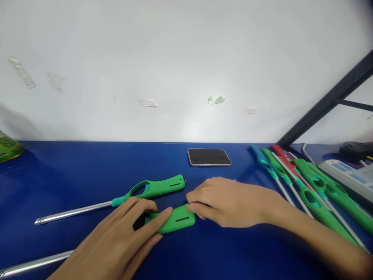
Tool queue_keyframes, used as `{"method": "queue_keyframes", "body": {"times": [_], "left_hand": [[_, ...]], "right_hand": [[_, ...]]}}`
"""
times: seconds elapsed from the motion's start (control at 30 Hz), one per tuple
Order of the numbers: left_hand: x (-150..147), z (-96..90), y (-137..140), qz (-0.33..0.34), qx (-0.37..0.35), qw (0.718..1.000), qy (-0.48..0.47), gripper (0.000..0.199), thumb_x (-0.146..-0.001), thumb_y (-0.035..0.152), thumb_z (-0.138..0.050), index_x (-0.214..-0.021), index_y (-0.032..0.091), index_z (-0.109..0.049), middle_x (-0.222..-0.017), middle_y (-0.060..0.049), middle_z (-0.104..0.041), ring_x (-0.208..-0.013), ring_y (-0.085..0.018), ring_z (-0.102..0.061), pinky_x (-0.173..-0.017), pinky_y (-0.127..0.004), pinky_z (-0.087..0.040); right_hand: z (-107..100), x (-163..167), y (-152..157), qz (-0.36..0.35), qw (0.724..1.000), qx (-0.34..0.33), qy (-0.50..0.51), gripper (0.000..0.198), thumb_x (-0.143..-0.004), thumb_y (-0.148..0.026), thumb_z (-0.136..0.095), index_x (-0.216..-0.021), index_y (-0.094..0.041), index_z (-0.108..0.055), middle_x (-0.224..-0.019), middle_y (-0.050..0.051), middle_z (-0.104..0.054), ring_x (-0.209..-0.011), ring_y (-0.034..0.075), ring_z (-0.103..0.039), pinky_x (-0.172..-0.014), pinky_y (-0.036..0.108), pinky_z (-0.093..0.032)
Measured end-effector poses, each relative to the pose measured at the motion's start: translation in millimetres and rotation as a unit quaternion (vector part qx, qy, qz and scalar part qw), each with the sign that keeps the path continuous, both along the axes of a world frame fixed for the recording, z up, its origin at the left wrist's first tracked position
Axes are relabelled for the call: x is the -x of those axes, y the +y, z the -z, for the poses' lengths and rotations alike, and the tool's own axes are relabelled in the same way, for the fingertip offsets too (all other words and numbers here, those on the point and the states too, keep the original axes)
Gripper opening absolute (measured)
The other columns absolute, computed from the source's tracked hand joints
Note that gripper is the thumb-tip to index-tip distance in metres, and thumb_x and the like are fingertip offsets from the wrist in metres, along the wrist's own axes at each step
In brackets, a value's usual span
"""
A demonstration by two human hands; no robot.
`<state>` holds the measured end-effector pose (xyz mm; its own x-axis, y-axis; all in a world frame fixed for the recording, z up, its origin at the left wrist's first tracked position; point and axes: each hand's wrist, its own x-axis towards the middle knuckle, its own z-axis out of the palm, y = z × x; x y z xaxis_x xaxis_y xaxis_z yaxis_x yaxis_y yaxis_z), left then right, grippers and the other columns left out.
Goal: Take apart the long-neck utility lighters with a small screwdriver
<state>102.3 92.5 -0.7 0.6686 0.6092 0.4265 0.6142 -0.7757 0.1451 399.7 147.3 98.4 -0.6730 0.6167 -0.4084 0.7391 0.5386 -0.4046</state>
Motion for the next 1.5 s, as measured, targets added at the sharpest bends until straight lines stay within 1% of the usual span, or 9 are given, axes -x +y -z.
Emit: {"method": "queue_keyframes", "body": {"times": [0.13,0.27,0.4,0.57,0.73,0.83,1.03,1.23,1.5], "left_hand": [[0.3,-0.6,0.5,0.000,0.003,1.000,0.010,0.046,-0.122,0.029,-0.045,-0.166,0.038,-0.053,-0.131,-0.001,-0.071,-0.121,-0.018,-0.070,-0.108,-0.026,-0.054],[0.0,0.0,0.6,-0.002,0.001,1.000,0.011,0.051,-0.122,0.030,-0.045,-0.172,0.039,-0.046,-0.132,-0.001,-0.071,-0.122,-0.018,-0.070,-0.110,-0.028,-0.055],[0.4,1.6,0.5,-0.003,0.000,1.000,0.002,0.049,-0.121,0.031,-0.046,-0.170,0.039,-0.049,-0.132,-0.002,-0.072,-0.122,-0.019,-0.070,-0.109,-0.029,-0.056],[-0.9,0.5,1.5,-0.001,-0.004,1.000,-0.002,0.052,-0.122,0.030,-0.044,-0.173,0.039,-0.046,-0.131,-0.002,-0.072,-0.121,-0.019,-0.070,-0.110,-0.029,-0.055],[-1.8,-0.7,0.5,-0.001,0.001,1.000,-0.010,0.052,-0.121,0.030,-0.045,-0.172,0.039,-0.047,-0.131,-0.003,-0.072,-0.118,-0.021,-0.071,-0.107,-0.031,-0.057],[-3.8,-4.0,1.1,-0.001,0.001,1.000,-0.008,0.051,-0.121,0.027,-0.045,-0.171,0.039,-0.050,-0.130,-0.003,-0.073,-0.116,-0.021,-0.071,-0.104,-0.031,-0.058],[-9.3,-14.4,4.3,0.017,-0.027,0.999,-0.016,0.044,-0.120,0.024,-0.045,-0.160,0.033,-0.062,-0.121,-0.002,-0.074,-0.107,-0.018,-0.073,-0.097,-0.026,-0.059],[-5.1,-4.9,1.2,0.002,-0.004,1.000,-0.003,0.051,-0.120,0.024,-0.045,-0.169,0.038,-0.052,-0.128,-0.003,-0.072,-0.114,-0.020,-0.071,-0.103,-0.030,-0.057],[-8.4,-16.6,6.3,0.020,-0.015,1.000,-0.009,0.049,-0.118,0.021,-0.048,-0.163,0.035,-0.060,-0.119,-0.002,-0.075,-0.104,-0.019,-0.074,-0.093,-0.027,-0.061]], "right_hand": [[0.8,-2.1,0.7,-0.014,1.000,0.012,0.006,0.036,-0.121,-0.039,-0.051,-0.089,-0.023,-0.055,-0.087,-0.001,-0.067,-0.085,0.021,-0.065,-0.077,0.033,-0.041],[3.6,-4.2,3.0,-0.033,0.999,-0.005,0.007,0.036,-0.122,-0.036,-0.047,-0.089,-0.023,-0.052,-0.082,-0.002,-0.061,-0.078,0.020,-0.060,-0.077,0.034,-0.042],[2.9,-2.8,0.0,-0.044,0.999,-0.015,0.004,0.034,-0.122,-0.034,-0.047,-0.089,-0.024,-0.048,-0.084,-0.002,-0.061,-0.079,0.020,-0.060,-0.075,0.033,-0.041],[2.7,2.9,-8.3,-0.055,0.996,-0.073,-0.006,0.026,-0.118,-0.025,-0.050,-0.092,-0.023,-0.053,-0.083,-0.002,-0.065,-0.074,0.018,-0.062,-0.065,0.033,-0.034],[6.6,6.1,-12.9,-0.076,0.990,-0.117,-0.007,0.022,-0.108,-0.017,-0.059,-0.088,-0.023,-0.051,-0.078,-0.003,-0.066,-0.063,0.015,-0.053,-0.058,0.034,-0.024],[5.8,8.4,-16.8,-0.072,0.984,-0.156,-0.036,0.021,-0.111,-0.021,-0.057,-0.090,-0.022,-0.054,-0.076,-0.003,-0.067,-0.060,0.016,-0.052,-0.058,0.035,-0.020],[1.6,15.0,-23.4,-0.039,0.970,-0.220,-0.094,0.025,-0.114,-0.029,-0.054,-0.091,-0.021,-0.062,-0.077,0.002,-0.073,-0.061,0.020,-0.063,-0.058,0.038,-0.016],[3.5,22.0,-28.6,-0.101,0.962,-0.221,-0.122,0.009,-0.108,-0.015,-0.060,-0.100,-0.020,-0.060,-0.082,0.002,-0.074,-0.061,0.021,-0.067,-0.052,0.038,-0.016],[13.4,22.2,-30.0,-0.180,0.933,-0.275,-0.143,0.022,-0.097,-0.010,-0.075,-0.099,-0.021,-0.057,-0.088,0.002,-0.073,-0.062,0.021,-0.063,-0.047,0.039,-0.016]]}}
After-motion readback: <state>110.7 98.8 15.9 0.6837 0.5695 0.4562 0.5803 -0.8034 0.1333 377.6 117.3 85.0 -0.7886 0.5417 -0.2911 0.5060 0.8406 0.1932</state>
